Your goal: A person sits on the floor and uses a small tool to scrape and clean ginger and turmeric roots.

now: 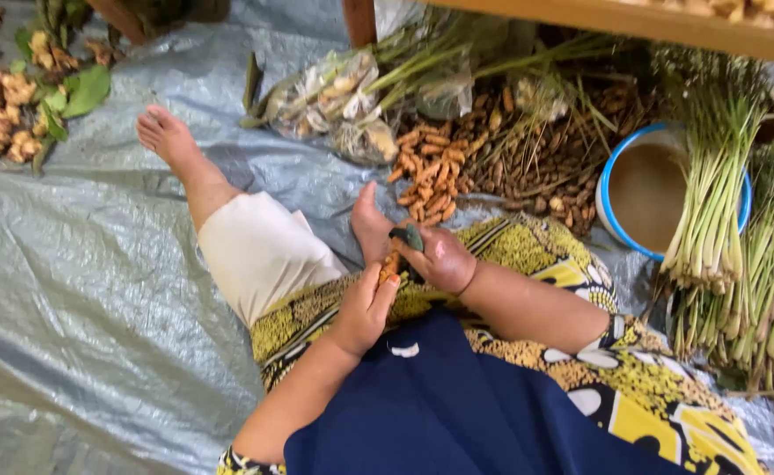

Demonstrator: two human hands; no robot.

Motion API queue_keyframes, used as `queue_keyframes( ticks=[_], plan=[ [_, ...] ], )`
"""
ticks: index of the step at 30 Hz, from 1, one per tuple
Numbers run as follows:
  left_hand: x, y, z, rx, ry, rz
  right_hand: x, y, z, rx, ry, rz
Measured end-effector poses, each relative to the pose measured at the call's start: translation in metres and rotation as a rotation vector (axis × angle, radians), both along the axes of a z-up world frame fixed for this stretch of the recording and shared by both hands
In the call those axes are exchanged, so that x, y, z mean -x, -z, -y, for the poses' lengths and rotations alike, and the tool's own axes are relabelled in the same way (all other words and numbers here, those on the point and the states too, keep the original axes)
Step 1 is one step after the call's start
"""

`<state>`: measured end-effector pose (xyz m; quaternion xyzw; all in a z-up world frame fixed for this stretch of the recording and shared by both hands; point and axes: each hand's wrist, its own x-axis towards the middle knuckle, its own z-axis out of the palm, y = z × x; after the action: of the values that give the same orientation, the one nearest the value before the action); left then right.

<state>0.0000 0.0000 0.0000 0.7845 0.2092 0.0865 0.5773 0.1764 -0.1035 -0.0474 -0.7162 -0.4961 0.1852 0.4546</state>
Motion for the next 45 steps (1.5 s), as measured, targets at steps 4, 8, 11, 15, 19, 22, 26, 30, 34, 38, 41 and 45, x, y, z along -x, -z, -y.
queue_keyframes(
  ticks=[4,8,11,15,19,22,26,30,34,38,41,45],
  plan=[
    [0.006,-0.003,0.005,0.003,0.019,-0.025,0.004,-0.032,-0.01,0.074,0.289,0.149],
    [0.005,-0.009,-0.001,-0.088,0.008,-0.073,-0.028,-0.009,0.001,-0.023,0.337,-0.405],
    [0.002,-0.01,0.001,-0.156,0.016,-0.131,-0.015,-0.05,0.008,-0.015,0.221,-0.458],
    [-0.005,-0.014,0.003,-0.268,0.045,-0.159,-0.004,-0.041,-0.001,-0.001,-0.199,-0.169],
    [-0.002,-0.008,0.003,-0.267,0.04,-0.162,0.003,-0.018,-0.001,0.027,-0.139,-0.119],
    [0.0,-0.002,0.004,-0.115,0.052,-0.174,0.003,0.012,-0.004,-0.085,-0.064,-0.048],
    [-0.002,0.035,0.002,0.193,0.089,-0.021,-0.001,0.014,-0.003,-0.136,-0.031,-0.072],
    [-0.001,0.037,0.001,0.233,0.137,0.023,-0.006,-0.031,-0.011,-0.012,0.251,-0.359],
    [0.001,0.056,-0.001,0.288,0.115,0.038,-0.027,-0.038,0.001,0.23,0.309,-0.353],
    [0.0,0.065,-0.008,0.415,0.056,0.018,-0.018,-0.046,0.004,-0.023,0.263,-0.445],
    [-0.008,0.045,0.002,0.507,0.032,0.152,0.006,-0.061,0.001,-0.261,-0.133,-0.255],
    [-0.004,0.07,0.007,0.123,0.219,0.242,0.016,-0.023,-0.005,-0.233,-0.296,0.439]
  ],
)
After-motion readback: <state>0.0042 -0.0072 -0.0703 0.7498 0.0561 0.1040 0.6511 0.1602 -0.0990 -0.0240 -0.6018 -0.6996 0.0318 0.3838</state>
